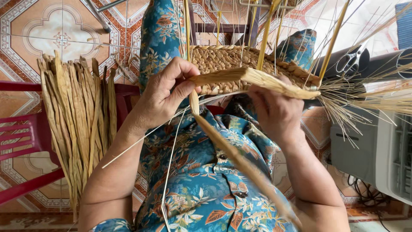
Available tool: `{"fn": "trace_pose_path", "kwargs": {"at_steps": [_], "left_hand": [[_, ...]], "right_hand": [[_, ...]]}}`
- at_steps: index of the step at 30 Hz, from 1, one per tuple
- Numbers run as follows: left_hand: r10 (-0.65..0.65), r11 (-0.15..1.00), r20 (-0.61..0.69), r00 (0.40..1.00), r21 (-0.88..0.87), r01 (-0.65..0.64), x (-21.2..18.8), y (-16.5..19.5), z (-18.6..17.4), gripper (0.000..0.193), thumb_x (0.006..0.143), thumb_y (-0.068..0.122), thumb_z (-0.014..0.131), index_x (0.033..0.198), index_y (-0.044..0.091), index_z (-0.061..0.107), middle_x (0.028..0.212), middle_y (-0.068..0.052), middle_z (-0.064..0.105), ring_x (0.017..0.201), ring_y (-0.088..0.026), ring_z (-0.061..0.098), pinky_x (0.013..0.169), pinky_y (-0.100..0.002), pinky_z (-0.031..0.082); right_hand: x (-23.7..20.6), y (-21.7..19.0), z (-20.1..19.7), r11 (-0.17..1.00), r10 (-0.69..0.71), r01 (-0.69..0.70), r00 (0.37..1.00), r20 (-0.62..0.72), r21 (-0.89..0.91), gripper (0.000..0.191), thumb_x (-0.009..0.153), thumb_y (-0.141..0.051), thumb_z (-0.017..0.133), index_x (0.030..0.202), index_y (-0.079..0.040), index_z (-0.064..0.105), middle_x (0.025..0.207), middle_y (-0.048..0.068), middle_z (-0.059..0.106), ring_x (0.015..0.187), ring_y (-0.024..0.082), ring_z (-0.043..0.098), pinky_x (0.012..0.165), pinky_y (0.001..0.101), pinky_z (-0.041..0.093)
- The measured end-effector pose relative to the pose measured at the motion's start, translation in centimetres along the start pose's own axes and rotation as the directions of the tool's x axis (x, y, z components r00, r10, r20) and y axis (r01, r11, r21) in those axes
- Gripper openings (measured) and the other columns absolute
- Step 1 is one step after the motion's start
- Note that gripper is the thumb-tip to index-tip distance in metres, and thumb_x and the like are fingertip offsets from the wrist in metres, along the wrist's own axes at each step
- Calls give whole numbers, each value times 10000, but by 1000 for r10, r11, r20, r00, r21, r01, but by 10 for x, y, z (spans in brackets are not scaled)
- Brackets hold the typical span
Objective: The person weaves a basket by hand, interlacing dried palm leaves through a metal frame held on their lap. They repeatedly pull strands through the frame, tighten the weave, and trim excess material with scissors.
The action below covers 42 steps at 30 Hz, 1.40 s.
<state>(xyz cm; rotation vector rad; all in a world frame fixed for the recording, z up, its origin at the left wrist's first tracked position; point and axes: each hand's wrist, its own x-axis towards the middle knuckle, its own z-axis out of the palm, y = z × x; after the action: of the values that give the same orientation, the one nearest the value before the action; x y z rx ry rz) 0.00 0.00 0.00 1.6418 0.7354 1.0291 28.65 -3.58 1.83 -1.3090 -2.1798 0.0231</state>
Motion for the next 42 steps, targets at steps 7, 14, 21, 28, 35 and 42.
{"fn": "trace_pose_path", "kwargs": {"at_steps": [7,14,21,28,35,42], "left_hand": [[-26,1000,9,1000,11,26,-2,0,-2,123,1100,77,576,1210,26,552,997,-45,669,945,-109,690,819,-262,590],[-48,999,14,999,-15,48,-2,-1,-2,145,1098,90,577,1231,34,572,973,-33,672,928,-98,690,786,-254,595],[-23,992,65,998,-119,31,-2,-10,-8,133,1140,162,539,1218,57,561,993,-17,632,964,-87,629,847,-246,539],[-34,979,126,991,-194,58,4,-17,-14,146,1144,183,520,1216,59,545,995,0,589,953,-68,582,865,-229,508],[-20,988,146,989,-146,41,4,-14,-18,157,1139,184,519,1219,53,548,991,0,623,941,-68,607,855,-234,515],[42,994,141,989,-102,-27,7,-18,-12,178,1136,206,536,1219,50,557,966,-1,631,914,-69,634,835,-243,547]], "right_hand": [[23,93,6,901,369,-315,918,-144,299,89,1121,-38,672,1062,-9,613,918,67,709,765,135,692,658,288,575],[67,77,19,989,142,-132,975,169,-68,43,1012,-18,697,971,-5,692,874,134,715,724,225,701,677,344,572],[17,-24,-15,988,51,-18,977,-209,156,100,1068,-8,742,1078,-82,675,1036,76,709,829,165,724,742,275,597],[12,-63,44,972,-235,234,971,-38,-37,271,897,-125,828,1148,-182,742,1107,12,600,928,223,563,795,381,457],[14,-35,22,889,-453,423,868,203,174,245,885,-99,759,1115,-99,674,1105,34,652,1018,256,610,933,377,492],[18,-43,-1,932,-288,216,929,231,292,306,947,-112,745,1236,-32,681,832,41,623,752,202,603,710,374,494]]}}
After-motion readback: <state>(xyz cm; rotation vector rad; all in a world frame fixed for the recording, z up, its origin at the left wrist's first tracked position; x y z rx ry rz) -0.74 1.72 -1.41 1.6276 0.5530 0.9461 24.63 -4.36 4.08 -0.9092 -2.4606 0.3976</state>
